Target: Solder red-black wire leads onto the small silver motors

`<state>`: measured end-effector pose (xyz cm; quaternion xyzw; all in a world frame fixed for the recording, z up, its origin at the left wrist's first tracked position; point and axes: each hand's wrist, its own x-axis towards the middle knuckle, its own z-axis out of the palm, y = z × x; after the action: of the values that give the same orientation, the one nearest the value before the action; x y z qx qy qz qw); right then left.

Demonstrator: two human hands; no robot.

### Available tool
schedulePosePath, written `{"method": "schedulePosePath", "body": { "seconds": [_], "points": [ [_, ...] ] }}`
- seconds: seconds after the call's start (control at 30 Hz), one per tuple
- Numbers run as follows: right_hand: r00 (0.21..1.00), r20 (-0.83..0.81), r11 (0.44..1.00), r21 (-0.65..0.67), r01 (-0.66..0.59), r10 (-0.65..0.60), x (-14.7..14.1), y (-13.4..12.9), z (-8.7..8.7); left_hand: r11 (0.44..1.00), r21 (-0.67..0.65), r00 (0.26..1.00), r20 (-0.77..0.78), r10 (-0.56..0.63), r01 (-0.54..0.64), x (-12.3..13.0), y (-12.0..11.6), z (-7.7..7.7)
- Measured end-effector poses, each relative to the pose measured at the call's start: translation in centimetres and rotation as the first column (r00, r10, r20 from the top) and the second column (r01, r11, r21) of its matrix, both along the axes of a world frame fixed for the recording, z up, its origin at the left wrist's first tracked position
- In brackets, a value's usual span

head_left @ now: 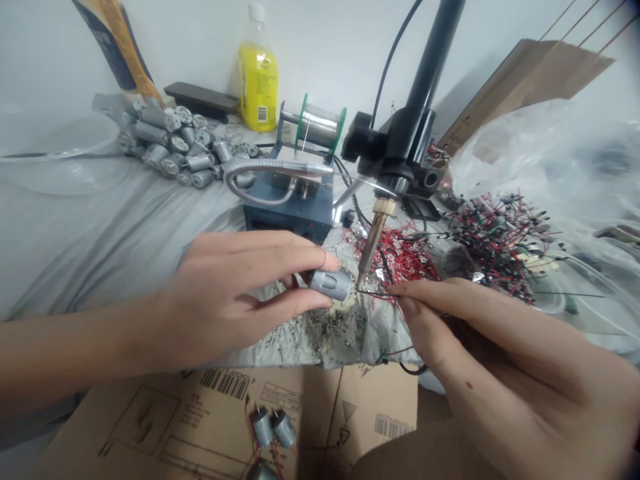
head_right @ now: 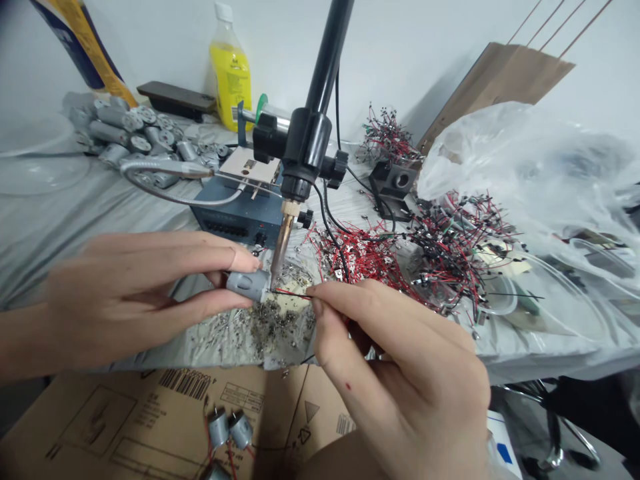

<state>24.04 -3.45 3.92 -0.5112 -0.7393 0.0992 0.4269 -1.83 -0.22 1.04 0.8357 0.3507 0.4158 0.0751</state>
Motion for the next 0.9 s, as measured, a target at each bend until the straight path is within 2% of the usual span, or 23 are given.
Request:
{"method": "schedulePosePath", "body": {
  "seconds": [0.13,0.33,0.9],
  "points": [
    [0.995,-0.020,0.994,0.058,-0.093,0.094,0.7,0.3,-0.3,1.000,0.004,1.000,0.016,0.004,-0.004,0.2,0.0,0.0],
    [0.993,0.034,0.992,0.064,-0.113,0.111,1.2,0.4,-0.2,0.999,0.030,1.000,0.004,0.016,-0.016,0.3,0.1,0.0],
    [1.000,0.006,0.997,0.071,0.006,-0.007,1.1,-0.1,-0.5,0.998,0.032,0.999,-0.004,0.053,-0.053,0.3,0.2,0.0]
  ]
}}
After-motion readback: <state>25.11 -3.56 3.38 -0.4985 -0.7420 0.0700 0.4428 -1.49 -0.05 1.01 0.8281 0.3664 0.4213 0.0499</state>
